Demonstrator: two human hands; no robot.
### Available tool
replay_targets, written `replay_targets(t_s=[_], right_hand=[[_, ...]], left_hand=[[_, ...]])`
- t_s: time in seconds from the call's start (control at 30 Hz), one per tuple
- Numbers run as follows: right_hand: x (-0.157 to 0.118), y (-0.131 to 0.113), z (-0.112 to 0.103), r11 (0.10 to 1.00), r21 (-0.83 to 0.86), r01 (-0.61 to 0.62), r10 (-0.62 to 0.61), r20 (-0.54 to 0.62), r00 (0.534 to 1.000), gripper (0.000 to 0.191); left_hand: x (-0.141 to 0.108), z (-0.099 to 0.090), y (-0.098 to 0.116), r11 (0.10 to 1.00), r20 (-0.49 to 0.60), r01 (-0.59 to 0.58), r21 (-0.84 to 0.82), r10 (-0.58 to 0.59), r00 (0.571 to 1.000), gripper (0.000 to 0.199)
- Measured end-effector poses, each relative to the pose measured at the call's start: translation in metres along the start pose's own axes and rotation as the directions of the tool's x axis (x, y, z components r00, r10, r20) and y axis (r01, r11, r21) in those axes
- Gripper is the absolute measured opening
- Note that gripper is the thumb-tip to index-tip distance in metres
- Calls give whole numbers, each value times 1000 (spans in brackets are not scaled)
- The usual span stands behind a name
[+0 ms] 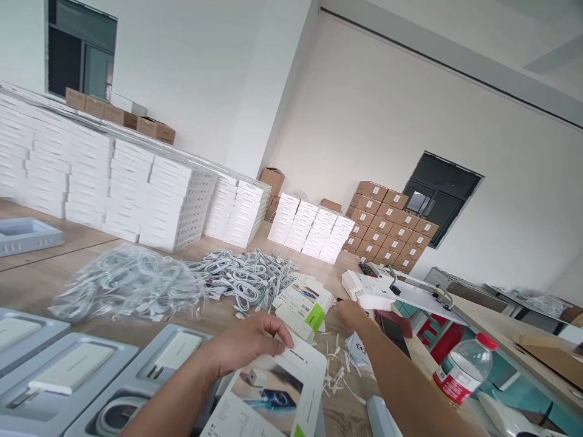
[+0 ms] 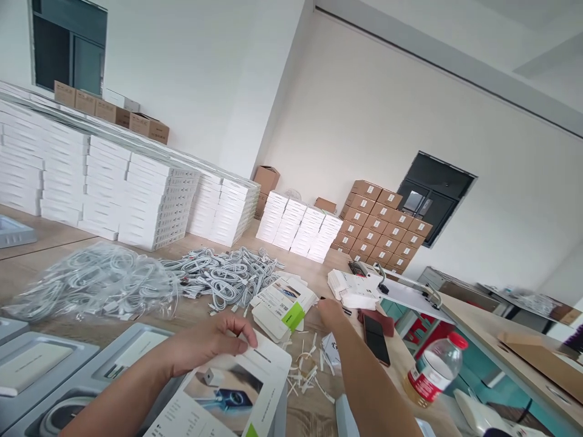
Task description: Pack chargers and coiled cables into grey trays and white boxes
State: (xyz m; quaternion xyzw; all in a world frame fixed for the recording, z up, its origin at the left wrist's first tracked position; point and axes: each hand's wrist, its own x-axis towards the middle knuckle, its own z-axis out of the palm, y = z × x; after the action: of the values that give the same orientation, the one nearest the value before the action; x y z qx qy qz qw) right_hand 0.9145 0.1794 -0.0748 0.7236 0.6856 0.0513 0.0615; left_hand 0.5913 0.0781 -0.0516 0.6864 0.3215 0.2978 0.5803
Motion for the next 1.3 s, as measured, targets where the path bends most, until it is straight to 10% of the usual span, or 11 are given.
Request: replay_targets(t_s=[0.33,0.5,0.57,0.77,0.97,1.3], right_hand=[[-90,-38,-40,634,757,161,13,-219,976,40],[-137,-83,-52,56,963,265,-135,-256,957,42],[-143,-93,-54,-35,967,251,-219,-252,943,37],[-144,-93,-51,11,941,338,-301,-319,899,22],[-149,-83,-53,306,753,583,-324,-494,807,14],[-149,-86,-51,385,654,651,-359,-544,758,16]], left_hand=[[-1,7,5,968,59,6,251,-22,998,32],[-7,11,10,956,61,-34,291,16,998,45],[-9,12,13,953,42,-37,300,26,999,45],[-7,17,16,953,45,-77,295,66,997,36],[-3,19,14,940,87,-87,330,62,994,30],[-3,20,14,935,115,-114,336,79,990,28]])
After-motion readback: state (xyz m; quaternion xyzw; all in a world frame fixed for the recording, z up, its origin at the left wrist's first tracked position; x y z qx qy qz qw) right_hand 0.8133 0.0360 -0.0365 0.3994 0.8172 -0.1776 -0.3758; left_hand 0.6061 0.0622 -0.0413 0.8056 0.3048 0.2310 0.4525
